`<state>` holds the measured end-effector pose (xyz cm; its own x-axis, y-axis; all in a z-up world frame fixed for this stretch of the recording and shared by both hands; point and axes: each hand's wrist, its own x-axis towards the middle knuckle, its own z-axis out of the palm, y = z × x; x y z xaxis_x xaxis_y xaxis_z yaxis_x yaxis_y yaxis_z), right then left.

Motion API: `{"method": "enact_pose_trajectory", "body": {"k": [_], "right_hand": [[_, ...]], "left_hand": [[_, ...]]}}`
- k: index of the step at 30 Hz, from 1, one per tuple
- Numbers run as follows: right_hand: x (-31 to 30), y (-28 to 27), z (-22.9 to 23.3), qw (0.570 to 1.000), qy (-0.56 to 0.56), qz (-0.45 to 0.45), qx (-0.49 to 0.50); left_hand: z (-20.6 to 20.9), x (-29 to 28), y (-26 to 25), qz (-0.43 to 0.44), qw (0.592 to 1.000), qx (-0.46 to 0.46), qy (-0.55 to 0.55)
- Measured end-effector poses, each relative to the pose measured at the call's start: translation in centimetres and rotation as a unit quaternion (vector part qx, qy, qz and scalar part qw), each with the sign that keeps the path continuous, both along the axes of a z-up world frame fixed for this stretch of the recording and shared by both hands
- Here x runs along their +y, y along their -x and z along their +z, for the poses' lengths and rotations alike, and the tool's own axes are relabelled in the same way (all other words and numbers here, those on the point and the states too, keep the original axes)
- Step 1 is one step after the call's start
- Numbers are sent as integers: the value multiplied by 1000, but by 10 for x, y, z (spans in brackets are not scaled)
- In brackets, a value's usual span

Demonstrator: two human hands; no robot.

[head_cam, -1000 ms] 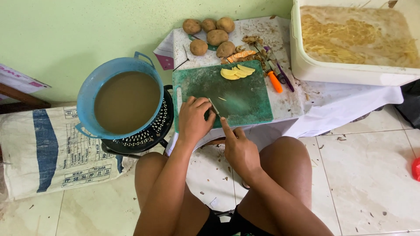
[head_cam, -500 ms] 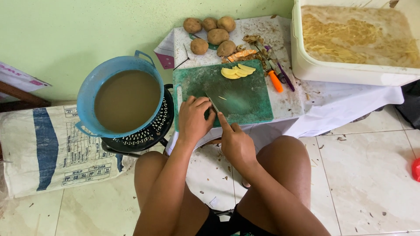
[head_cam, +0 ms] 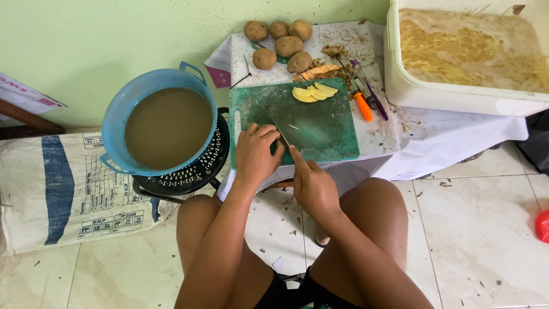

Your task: Slicing potato pieces into very thin julienne strips using a kitchen knife on a cutting board while sitting on the floor.

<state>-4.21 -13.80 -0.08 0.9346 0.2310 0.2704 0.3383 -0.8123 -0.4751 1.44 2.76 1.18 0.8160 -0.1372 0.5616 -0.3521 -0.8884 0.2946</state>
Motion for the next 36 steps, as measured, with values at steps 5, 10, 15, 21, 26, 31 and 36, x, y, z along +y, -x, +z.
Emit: {"method": "enact_pose_trajectory", "body": {"k": [5, 10, 15, 21, 26, 31, 36], "right_hand": [[1, 2, 5, 1000, -9, 1, -2], [-10, 13, 1, 999, -29, -4, 15], [-7, 6, -3, 1000, -25, -7, 0], [-1, 1, 10, 999, -35, 7, -6], [-8, 11, 1, 1000, -31, -5, 0], [-9, 9, -5, 1000, -8, -21, 1], [-15, 5, 2, 1000, -19, -20, 8]], "left_hand": [[1, 2, 0, -6, 1000, 2, 2], [-3, 3, -2, -14, 1000, 3, -3], [-1, 2, 0, -17, 1000, 5, 20], [1, 2, 3, -17, 1000, 3, 25], [-1, 3, 4, -12, 1000, 2, 22], [2, 3, 6, -17, 1000, 18, 17], [1, 3, 7, -18, 999, 36, 35]]}}
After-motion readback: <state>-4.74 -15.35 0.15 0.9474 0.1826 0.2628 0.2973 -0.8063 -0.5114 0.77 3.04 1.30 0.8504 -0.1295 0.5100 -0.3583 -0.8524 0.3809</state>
